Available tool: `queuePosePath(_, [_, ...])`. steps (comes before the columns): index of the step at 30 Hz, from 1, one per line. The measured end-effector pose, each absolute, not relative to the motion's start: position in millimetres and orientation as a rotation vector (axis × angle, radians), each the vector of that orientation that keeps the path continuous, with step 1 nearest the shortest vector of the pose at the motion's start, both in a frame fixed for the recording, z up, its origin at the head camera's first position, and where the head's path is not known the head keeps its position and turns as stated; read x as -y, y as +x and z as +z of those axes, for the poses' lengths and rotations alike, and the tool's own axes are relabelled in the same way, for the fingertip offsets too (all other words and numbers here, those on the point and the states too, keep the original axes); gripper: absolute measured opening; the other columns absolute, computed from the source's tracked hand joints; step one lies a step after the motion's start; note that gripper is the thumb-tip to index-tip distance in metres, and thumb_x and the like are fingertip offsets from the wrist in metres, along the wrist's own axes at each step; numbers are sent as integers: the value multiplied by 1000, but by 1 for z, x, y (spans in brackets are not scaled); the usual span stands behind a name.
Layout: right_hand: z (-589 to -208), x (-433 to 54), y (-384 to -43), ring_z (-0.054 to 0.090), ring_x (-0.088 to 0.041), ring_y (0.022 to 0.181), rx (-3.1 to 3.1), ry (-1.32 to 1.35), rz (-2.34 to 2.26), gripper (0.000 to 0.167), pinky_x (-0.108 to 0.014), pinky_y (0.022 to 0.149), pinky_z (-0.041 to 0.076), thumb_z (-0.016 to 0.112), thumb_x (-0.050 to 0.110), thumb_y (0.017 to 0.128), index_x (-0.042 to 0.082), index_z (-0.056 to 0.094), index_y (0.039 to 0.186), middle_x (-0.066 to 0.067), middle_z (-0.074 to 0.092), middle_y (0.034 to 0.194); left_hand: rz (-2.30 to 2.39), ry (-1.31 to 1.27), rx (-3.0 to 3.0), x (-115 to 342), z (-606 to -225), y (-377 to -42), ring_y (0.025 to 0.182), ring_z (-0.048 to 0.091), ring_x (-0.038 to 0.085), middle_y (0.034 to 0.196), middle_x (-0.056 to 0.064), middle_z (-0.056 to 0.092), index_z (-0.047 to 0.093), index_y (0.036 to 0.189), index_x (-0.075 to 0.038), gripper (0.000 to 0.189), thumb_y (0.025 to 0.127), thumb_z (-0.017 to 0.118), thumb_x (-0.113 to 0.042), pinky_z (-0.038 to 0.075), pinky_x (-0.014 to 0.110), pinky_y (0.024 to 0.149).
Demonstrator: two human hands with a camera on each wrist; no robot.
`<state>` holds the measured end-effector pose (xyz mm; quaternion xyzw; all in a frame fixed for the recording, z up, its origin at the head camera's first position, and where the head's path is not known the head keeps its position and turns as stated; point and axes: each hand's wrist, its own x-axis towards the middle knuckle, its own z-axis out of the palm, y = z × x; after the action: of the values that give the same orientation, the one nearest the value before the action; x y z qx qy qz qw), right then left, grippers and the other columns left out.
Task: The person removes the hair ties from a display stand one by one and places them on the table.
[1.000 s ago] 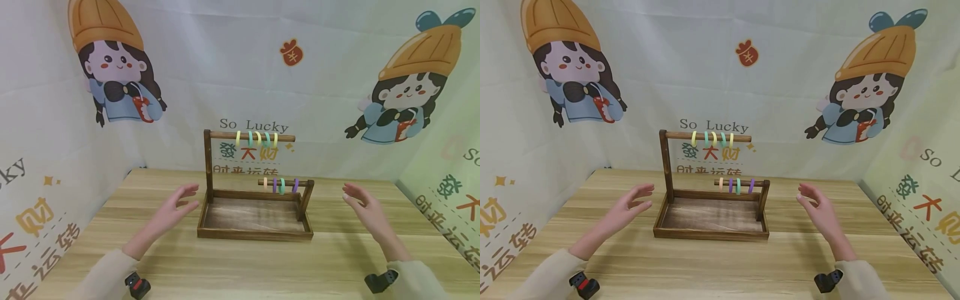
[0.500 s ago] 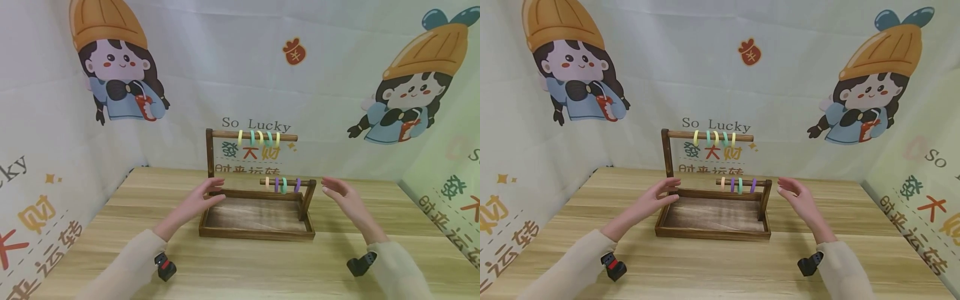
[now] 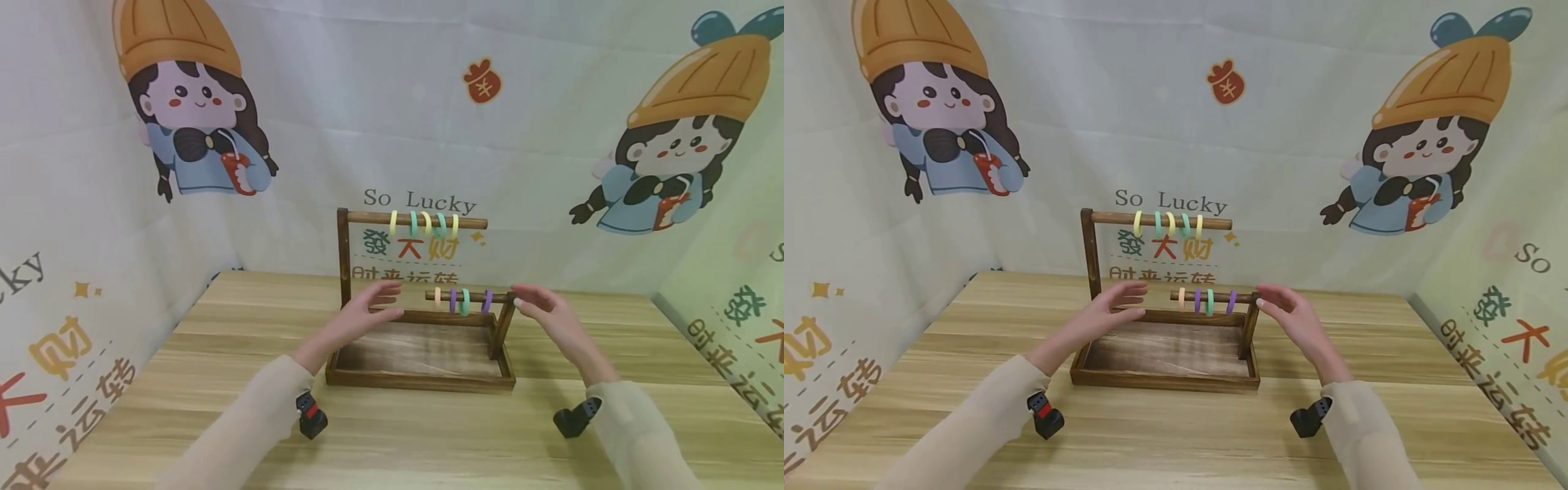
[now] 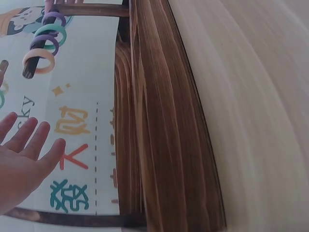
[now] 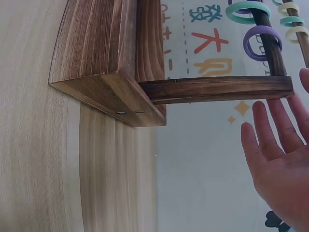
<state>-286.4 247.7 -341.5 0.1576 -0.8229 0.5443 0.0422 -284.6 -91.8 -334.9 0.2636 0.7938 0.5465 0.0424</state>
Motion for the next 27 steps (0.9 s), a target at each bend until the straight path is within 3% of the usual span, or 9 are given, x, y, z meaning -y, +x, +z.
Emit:
queuePosePath(7, [-342,-247,-288,41,-28,113,2526,508,1668,50,-45,94,32,52,31,89,-1,42,127,-18,43,127,1646,824,-2378,71,-329,-285,119,36,31,132,20,36,32,133,0,55,87,58,-16,36,41,94])
queuePosePath(14, [-341,-246,-288,42,-22,111,2518,510,1692,48,-44,95,31,52,29,90,-1,43,126,-18,43,127,1671,771,-2355,55,-350,-305,119,37,30,130,11,41,34,134,-9,55,86,58,-21,38,38,92])
queuePosePath(21, [-340,-244,-288,43,-25,111,2524,489,1695,48,-46,95,30,52,27,90,-4,42,126,-20,44,125,1721,719,-2312,44,-352,-309,115,41,26,128,10,42,35,134,-16,55,85,59,-28,42,37,87])
queuePosePath(27, [-341,-245,-290,46,-15,106,2514,498,1687,45,-44,95,32,52,25,90,-4,44,124,-20,45,124,1759,671,-2281,39,-350,-311,114,42,27,128,11,39,36,132,-21,53,85,59,-30,42,41,87])
